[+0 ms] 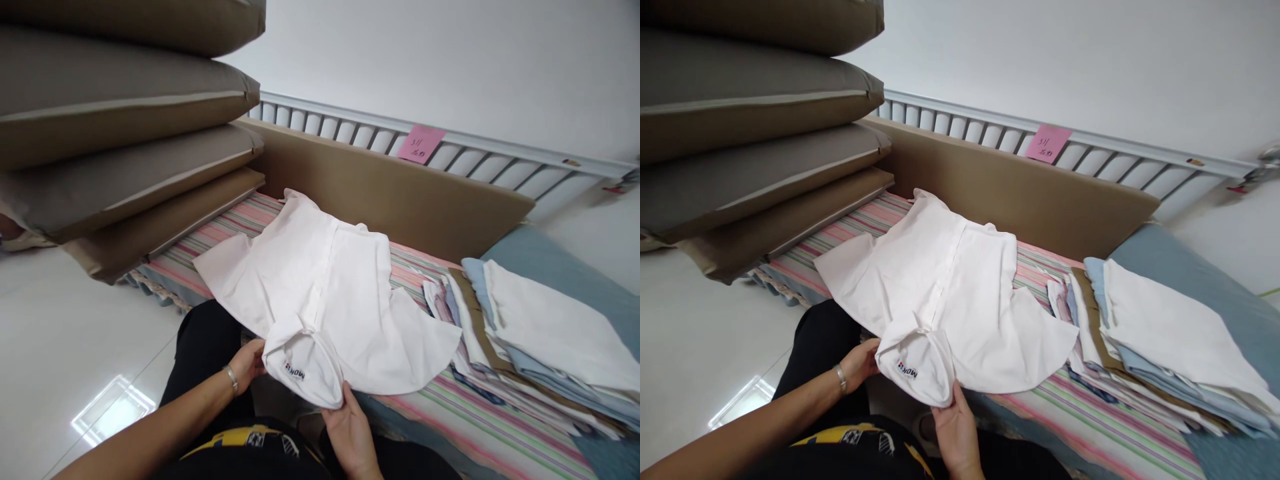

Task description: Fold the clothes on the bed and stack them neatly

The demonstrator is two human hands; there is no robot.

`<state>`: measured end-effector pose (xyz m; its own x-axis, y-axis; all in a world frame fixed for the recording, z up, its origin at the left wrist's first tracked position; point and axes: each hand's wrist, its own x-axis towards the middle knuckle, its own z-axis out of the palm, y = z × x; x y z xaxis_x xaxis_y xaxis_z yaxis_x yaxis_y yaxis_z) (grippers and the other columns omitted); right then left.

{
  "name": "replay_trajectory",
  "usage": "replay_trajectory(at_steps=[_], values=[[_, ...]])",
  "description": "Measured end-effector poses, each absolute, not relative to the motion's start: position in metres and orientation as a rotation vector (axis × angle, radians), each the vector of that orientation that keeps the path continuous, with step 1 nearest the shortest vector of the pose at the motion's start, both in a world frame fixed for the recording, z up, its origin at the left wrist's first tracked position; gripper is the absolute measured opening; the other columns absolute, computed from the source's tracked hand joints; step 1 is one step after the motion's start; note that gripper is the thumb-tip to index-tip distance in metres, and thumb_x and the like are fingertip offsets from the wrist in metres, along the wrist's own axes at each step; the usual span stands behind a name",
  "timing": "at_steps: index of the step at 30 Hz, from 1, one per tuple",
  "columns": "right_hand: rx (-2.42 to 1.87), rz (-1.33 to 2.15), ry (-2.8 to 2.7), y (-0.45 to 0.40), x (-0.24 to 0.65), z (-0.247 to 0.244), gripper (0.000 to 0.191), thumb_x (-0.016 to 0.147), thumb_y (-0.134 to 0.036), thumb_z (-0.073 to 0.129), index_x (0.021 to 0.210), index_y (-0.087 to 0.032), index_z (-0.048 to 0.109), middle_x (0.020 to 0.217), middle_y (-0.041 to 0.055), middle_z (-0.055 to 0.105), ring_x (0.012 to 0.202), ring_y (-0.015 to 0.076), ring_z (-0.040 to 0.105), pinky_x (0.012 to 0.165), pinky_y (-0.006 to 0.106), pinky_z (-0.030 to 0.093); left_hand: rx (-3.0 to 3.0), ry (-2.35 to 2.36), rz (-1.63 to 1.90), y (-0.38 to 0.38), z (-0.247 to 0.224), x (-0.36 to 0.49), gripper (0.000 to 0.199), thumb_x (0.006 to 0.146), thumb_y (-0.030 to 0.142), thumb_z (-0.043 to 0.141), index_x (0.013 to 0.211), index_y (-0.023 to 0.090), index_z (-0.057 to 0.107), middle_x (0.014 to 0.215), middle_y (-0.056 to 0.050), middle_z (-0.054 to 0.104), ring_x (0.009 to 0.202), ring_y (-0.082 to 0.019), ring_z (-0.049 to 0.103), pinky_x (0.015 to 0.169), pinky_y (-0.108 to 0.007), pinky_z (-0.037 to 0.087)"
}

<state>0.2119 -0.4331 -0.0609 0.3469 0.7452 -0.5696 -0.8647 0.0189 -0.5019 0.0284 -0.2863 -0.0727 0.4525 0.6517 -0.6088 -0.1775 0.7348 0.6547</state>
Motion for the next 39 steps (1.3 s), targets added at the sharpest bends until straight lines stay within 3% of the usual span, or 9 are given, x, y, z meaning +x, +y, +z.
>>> replay_trajectory(at_steps=[6,10,14,18,22,24,28,34,39], values=[[-0.875,1.285,0.180,-0.431,0.213,-0.059,0.029,0.074,-0.033,0.061,0.100,-0.022,0.063,0.116,0.0012,0.061,0.118,0.0150,0.046,0.096,0.032,0.042,0.656,1.060,0.533,-0.303,-0.074,0.022,0.052,0.066,0.060,0.057,0.097,0.019,0.050,0.084,-0.003,0.061,0.068,-0.016,0.057,0.056,-0.026,0.044],[-0.919,1.285,0.130,-0.429,0.210,-0.060,0.033,0.071,-0.034,0.064,0.102,-0.022,0.061,0.115,0.0010,0.061,0.117,0.0160,0.047,0.096,0.034,0.042,0.739,1.100,0.441,-0.315,-0.073,0.031,0.054,0.063,0.043,0.068,0.104,0.016,0.048,0.082,-0.006,0.063,0.061,-0.016,0.057,0.054,-0.028,0.045],[-1.200,1.238,-0.046,-0.435,0.216,-0.065,0.040,0.064,-0.043,0.068,0.096,-0.020,0.060,0.105,0.0036,0.065,0.104,0.0214,0.056,0.085,0.036,0.049,0.761,1.160,0.536,-0.312,-0.080,0.040,0.045,0.060,0.020,0.066,0.102,0.013,0.050,0.075,-0.005,0.063,0.062,-0.016,0.057,0.060,-0.029,0.046],[-1.828,0.815,-0.468,-0.445,0.234,-0.061,0.039,0.064,-0.048,0.064,0.088,-0.018,0.060,0.085,0.0059,0.066,0.083,0.0238,0.061,0.075,0.037,0.050,0.964,1.133,0.716,-0.310,-0.085,0.039,0.047,0.053,0.006,0.060,0.099,0.013,0.055,0.086,-0.006,0.065,0.083,-0.021,0.059,0.076,-0.031,0.045],[-1.958,0.235,-1.179,-0.434,0.232,-0.039,0.027,0.080,-0.036,0.049,0.099,-0.020,0.059,0.104,0.0092,0.061,0.099,0.0231,0.054,0.090,0.041,0.042,1.048,1.047,0.749,-0.316,-0.078,0.035,0.056,0.053,0.005,0.059,0.108,0.014,0.052,0.098,-0.007,0.064,0.093,-0.023,0.057,0.083,-0.033,0.043],[-1.897,0.049,-1.528,-0.416,0.221,-0.028,0.030,0.082,-0.027,0.046,0.111,-0.022,0.055,0.121,0.0099,0.052,0.114,0.0232,0.045,0.096,0.042,0.038,1.067,1.029,0.749,-0.320,-0.071,0.035,0.058,0.054,0.005,0.059,0.110,0.015,0.050,0.100,-0.006,0.063,0.094,-0.023,0.056,0.083,-0.032,0.043],[-1.846,-0.158,-1.947,-0.368,0.203,-0.020,0.045,0.081,-0.013,0.044,0.124,-0.027,0.047,0.143,0.0071,0.029,0.130,0.0242,0.026,0.102,0.044,0.030,1.058,1.034,0.723,-0.325,-0.060,0.036,0.056,0.054,0.004,0.058,0.109,0.013,0.048,0.093,-0.006,0.062,0.082,-0.020,0.057,0.069,-0.028,0.046],[-1.878,-0.324,-2.105,-0.317,0.219,-0.020,0.022,0.081,-0.011,0.046,0.089,-0.022,0.063,0.119,0.0057,0.057,0.122,0.0243,0.038,0.106,0.048,0.018,0.906,1.166,0.628,-0.322,-0.070,0.037,0.065,0.054,-0.001,0.051,0.116,0.012,0.037,0.069,0.002,0.055,0.049,-0.010,0.050,0.045,-0.021,0.038],[-1.923,-0.342,-2.070,-0.314,0.223,-0.016,0.025,0.080,-0.008,0.044,0.089,-0.022,0.062,0.112,0.0039,0.061,0.117,0.0232,0.043,0.107,0.050,0.016,0.874,1.165,0.549,-0.324,-0.075,0.044,0.058,0.057,0.005,0.054,0.113,0.014,0.040,0.071,0.001,0.057,0.040,-0.008,0.046,0.042,-0.022,0.034]])
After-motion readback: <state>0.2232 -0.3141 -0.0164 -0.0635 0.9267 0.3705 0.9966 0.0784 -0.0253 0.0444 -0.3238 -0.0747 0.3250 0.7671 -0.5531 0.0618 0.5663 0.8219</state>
